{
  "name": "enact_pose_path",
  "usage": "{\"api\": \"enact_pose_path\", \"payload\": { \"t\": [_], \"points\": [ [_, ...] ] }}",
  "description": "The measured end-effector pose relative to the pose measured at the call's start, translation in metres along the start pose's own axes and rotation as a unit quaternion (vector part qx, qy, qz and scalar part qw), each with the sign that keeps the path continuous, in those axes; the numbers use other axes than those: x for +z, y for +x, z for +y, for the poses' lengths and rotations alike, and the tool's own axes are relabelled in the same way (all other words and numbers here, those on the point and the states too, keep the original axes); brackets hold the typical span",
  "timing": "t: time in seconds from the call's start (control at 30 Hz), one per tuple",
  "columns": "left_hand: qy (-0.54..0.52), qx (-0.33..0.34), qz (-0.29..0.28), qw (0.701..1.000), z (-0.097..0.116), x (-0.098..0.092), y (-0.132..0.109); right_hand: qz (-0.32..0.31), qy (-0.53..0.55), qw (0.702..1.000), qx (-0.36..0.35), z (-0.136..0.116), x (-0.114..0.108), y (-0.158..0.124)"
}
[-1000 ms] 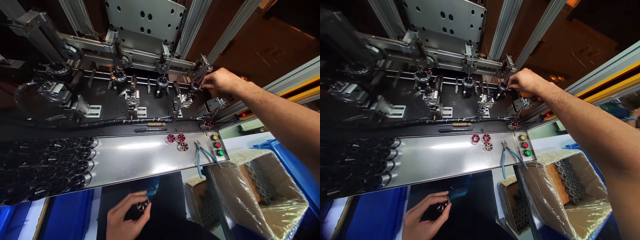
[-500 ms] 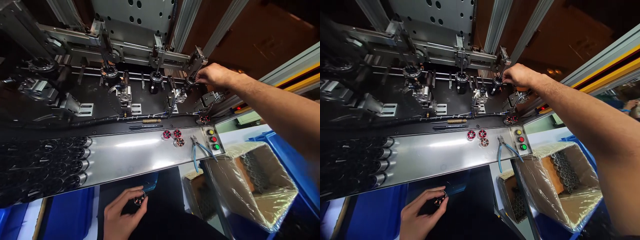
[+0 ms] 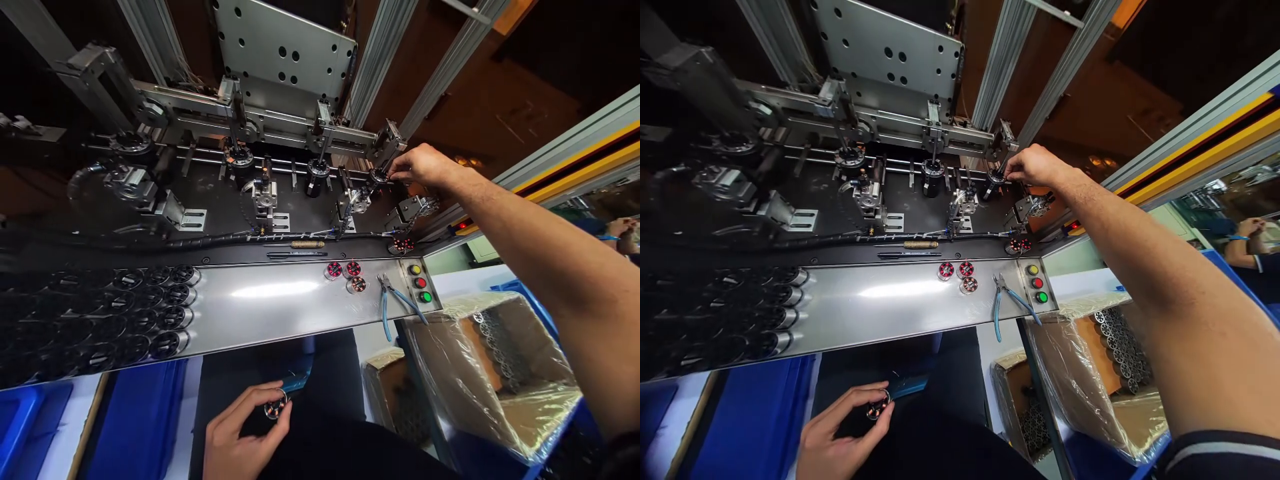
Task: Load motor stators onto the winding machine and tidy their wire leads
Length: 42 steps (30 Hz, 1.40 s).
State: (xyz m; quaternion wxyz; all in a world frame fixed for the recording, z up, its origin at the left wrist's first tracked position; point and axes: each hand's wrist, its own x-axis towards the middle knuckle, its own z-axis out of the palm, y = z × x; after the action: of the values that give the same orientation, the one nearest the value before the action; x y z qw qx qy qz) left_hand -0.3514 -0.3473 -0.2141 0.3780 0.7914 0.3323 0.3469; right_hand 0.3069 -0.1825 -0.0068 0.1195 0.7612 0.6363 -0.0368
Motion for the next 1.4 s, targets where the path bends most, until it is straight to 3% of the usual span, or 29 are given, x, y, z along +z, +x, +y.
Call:
{"api": "enact_pose_path", "payload": {
  "t": [0.17, 0.33, 0.53, 0.7, 0.97, 1.17, 1.4],
  "points": [
    [0.011, -0.005, 0.013, 1.0, -0.001, -0.005, -0.005, -0.009, -0.041, 0.998, -0.056, -0.005, -0.006, -0.005],
    [0.003, -0.009, 0.038, 0.999, 0.002, -0.008, -0.004, -0.007, -0.066, 0.996, -0.06, -0.028, -0.023, -0.002],
    [-0.039, -0.032, 0.034, 0.998, -0.002, -0.001, -0.008, 0.072, 0.022, 0.996, -0.04, -0.099, -0.042, 0.021],
    [-0.051, -0.041, 0.033, 0.997, -0.003, -0.004, -0.009, 0.06, 0.196, 0.975, 0.09, -0.151, -0.034, 0.051],
    [-0.05, -0.081, 0.061, 0.994, -0.02, -0.017, -0.014, 0.024, 0.099, 0.992, 0.07, -0.138, -0.014, 0.078],
    [-0.055, -0.093, 0.053, 0.993, -0.017, -0.015, -0.013, 0.008, 0.037, 0.999, 0.028, -0.133, -0.006, 0.096],
    [-0.052, -0.094, 0.059, 0.992, -0.014, -0.016, -0.01, -0.053, 0.006, 0.999, 0.008, -0.141, 0.0, 0.111]
  ]
}}
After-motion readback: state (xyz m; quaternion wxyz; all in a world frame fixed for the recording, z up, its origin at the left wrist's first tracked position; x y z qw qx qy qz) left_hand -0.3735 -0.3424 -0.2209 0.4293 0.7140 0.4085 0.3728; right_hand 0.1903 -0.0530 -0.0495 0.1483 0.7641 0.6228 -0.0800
